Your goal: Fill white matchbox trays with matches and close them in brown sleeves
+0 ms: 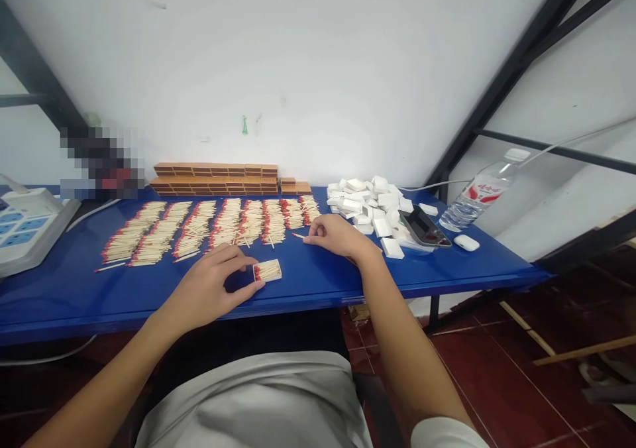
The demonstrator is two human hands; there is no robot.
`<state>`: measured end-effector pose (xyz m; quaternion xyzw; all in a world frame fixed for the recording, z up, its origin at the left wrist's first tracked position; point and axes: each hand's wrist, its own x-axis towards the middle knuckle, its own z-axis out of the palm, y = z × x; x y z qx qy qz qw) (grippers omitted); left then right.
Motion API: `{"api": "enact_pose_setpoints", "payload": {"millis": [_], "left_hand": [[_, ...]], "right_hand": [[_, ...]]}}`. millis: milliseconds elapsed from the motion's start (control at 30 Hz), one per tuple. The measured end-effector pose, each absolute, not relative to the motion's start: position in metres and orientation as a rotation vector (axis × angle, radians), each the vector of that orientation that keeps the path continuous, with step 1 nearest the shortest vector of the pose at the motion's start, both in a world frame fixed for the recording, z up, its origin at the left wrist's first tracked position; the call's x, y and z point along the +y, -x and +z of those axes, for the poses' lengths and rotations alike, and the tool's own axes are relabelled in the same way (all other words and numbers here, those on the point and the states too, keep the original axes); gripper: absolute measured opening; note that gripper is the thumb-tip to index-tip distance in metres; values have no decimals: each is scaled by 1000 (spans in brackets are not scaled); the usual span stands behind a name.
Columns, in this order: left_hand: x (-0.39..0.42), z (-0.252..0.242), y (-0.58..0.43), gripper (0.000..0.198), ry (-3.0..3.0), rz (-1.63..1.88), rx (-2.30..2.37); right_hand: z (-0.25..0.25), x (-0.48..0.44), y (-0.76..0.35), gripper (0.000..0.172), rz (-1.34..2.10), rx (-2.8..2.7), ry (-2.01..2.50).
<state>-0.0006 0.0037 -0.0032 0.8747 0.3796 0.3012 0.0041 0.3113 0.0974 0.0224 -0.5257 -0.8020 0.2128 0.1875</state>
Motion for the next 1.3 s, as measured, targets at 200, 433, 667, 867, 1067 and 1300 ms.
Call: {"api": "enact_pose_setpoints", "payload": {"millis": [200,433,667,867,1067,1300], "left_hand": [[4,-5,1,25,-2736,949,1187],[4,-5,1,25,-2715,948,1184],[4,-4,1,25,-2716,949,1187],[4,-3,1,25,-2730,942,1201],[4,-3,0,25,-2740,925,1203],[3,-2,1,23,-2737,936,1192]], "right_hand": [[18,98,-310,32,650,-2272,1417],[16,98,-309,30,624,-2244,1432],[17,97,-305,25,603,-2288,1373],[20,95,-305,27,617,-2297,1341],[34,62,-283,25,731,-2284,1140],[38,28,-254,13,707,-2437,1065]]}}
